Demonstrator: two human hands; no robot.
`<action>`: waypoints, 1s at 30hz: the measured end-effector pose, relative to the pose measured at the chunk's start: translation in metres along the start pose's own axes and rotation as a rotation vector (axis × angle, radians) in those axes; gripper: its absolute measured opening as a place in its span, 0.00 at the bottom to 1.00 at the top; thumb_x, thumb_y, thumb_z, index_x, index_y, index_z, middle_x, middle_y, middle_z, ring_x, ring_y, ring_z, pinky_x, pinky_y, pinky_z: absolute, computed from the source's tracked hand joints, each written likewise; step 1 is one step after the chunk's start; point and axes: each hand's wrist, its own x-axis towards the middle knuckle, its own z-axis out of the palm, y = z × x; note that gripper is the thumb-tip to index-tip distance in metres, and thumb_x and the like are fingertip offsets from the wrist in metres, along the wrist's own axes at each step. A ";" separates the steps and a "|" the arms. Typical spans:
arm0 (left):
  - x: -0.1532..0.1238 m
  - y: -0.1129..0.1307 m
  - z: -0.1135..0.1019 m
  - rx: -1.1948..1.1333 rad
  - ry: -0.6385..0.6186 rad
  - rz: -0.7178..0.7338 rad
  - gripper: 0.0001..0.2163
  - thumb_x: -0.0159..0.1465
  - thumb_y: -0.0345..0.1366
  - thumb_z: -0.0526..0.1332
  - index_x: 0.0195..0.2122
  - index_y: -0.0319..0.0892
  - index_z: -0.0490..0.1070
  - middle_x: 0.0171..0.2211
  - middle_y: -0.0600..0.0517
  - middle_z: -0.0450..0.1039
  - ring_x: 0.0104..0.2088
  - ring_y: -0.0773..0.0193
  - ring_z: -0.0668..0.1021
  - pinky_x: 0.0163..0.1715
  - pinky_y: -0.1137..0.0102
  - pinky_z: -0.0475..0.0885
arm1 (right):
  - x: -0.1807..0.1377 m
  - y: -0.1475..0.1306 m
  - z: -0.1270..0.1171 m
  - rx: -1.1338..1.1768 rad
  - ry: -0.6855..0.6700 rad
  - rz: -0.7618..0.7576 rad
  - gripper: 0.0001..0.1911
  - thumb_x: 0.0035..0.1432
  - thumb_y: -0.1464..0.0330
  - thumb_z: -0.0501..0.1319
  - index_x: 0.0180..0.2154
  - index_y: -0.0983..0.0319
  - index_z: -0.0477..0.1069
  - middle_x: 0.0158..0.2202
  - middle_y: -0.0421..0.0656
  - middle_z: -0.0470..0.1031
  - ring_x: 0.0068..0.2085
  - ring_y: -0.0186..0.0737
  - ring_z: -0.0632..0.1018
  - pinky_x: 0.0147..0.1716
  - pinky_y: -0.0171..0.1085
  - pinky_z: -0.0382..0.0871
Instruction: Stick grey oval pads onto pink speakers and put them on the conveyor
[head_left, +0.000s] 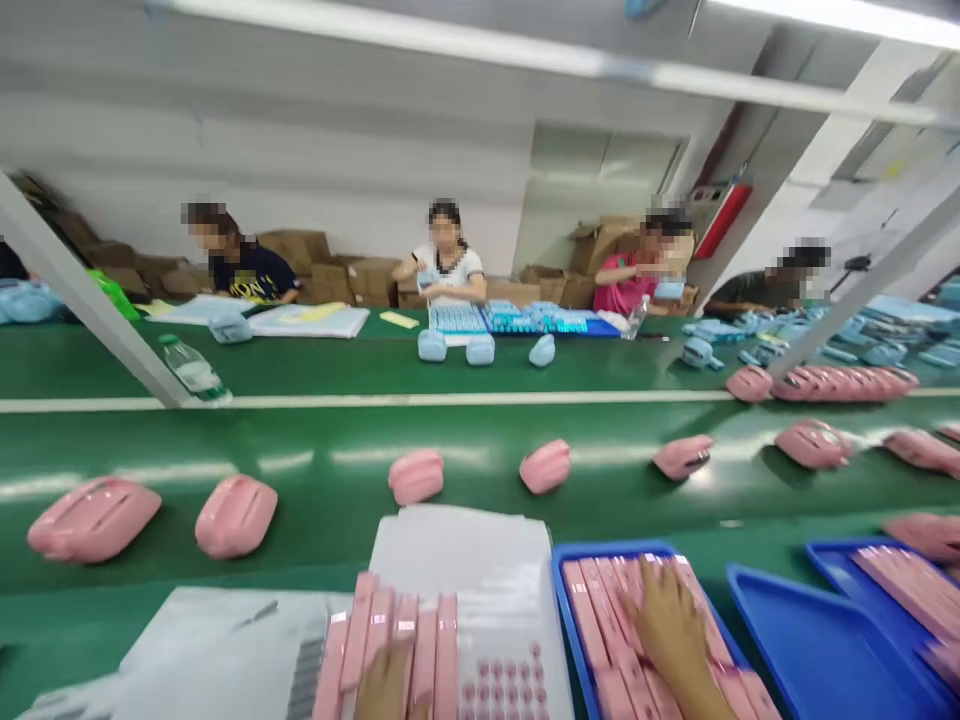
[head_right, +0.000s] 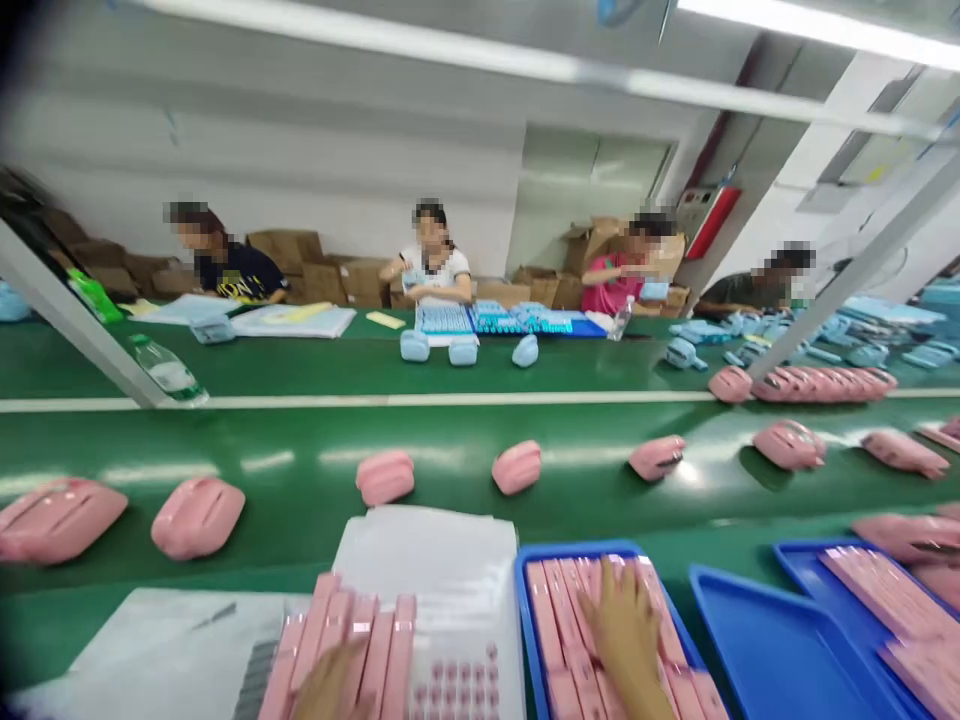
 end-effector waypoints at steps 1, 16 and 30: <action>-0.009 -0.003 0.011 0.082 -0.024 0.024 0.20 0.60 0.33 0.54 0.55 0.39 0.67 0.54 0.40 0.67 0.57 0.48 0.66 0.56 0.55 0.60 | -0.006 0.004 -0.001 0.001 -0.028 -0.010 0.19 0.56 0.66 0.60 0.48 0.67 0.67 0.56 0.59 0.64 0.61 0.65 0.59 0.56 0.65 0.53; -0.017 0.029 0.048 0.263 -0.040 0.040 0.16 0.52 0.26 0.57 0.42 0.40 0.72 0.49 0.40 0.65 0.54 0.44 0.61 0.49 0.50 0.59 | -0.158 -0.119 0.053 0.344 -0.505 0.046 0.19 0.58 0.78 0.56 0.52 0.65 0.63 0.41 0.46 0.76 0.43 0.44 0.78 0.41 0.44 0.74; -0.102 0.016 -0.031 -1.176 -0.234 -0.587 0.28 0.50 0.40 0.66 0.52 0.44 0.59 0.38 0.46 0.75 0.38 0.55 0.78 0.34 0.65 0.72 | -0.144 -0.132 0.055 0.490 -0.579 0.370 0.13 0.61 0.68 0.59 0.48 0.64 0.65 0.34 0.40 0.73 0.31 0.36 0.76 0.30 0.38 0.73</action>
